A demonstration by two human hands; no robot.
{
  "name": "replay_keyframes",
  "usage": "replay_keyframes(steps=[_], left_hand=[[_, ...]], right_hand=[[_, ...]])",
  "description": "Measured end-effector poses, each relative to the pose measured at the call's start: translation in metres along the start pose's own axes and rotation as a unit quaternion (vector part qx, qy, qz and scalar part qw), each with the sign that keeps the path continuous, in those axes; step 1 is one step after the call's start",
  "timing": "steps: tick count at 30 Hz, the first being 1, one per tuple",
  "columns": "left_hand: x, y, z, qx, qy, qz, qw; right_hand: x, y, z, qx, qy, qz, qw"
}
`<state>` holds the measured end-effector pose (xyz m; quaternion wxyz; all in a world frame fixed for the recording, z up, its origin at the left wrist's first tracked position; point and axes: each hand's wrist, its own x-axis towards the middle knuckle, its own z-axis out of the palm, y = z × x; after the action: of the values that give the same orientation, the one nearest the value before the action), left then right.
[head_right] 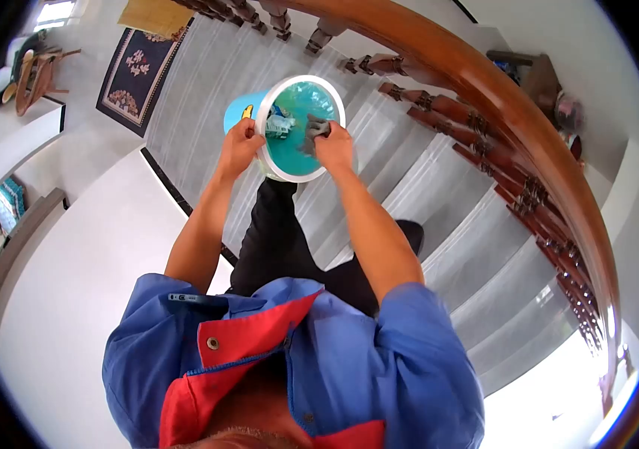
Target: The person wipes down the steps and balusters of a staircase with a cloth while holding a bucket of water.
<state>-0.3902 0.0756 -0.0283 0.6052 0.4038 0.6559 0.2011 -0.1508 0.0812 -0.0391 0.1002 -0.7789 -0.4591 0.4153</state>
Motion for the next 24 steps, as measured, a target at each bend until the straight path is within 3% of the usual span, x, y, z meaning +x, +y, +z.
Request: replay_keyframes(steps=[4, 6, 12, 17, 18, 23, 24], left_hand=[[-0.001, -0.018, -0.032, -0.067, 0.019, -0.014, 0.997], [0.001, -0.021, -0.053, -0.118, 0.033, -0.033, 0.992], [-0.007, -0.044, -0.109, -0.147, 0.115, -0.043, 0.982], [-0.021, -0.016, -0.141, -0.086, 0.211, -0.052, 0.972], [-0.019, -0.015, -0.145, -0.113, 0.221, -0.048, 0.968], [-0.007, 0.015, -0.162, -0.089, 0.224, -0.057, 0.969], [-0.001, 0.014, -0.162, -0.090, 0.215, -0.055, 0.971]], right_hand=[[-0.031, -0.043, -0.025, 0.118, -0.023, 0.005, 0.993], [-0.031, -0.051, -0.040, 0.253, -0.053, 0.009, 0.966], [0.004, -0.008, -0.088, 0.357, -0.009, 0.008, 0.934], [0.012, 0.005, -0.099, 0.381, 0.016, 0.045, 0.923], [0.016, 0.018, -0.094, 0.335, 0.012, 0.051, 0.941], [0.019, 0.022, -0.082, 0.178, -0.001, 0.052, 0.983], [0.020, 0.020, -0.075, 0.221, -0.010, 0.059, 0.973]])
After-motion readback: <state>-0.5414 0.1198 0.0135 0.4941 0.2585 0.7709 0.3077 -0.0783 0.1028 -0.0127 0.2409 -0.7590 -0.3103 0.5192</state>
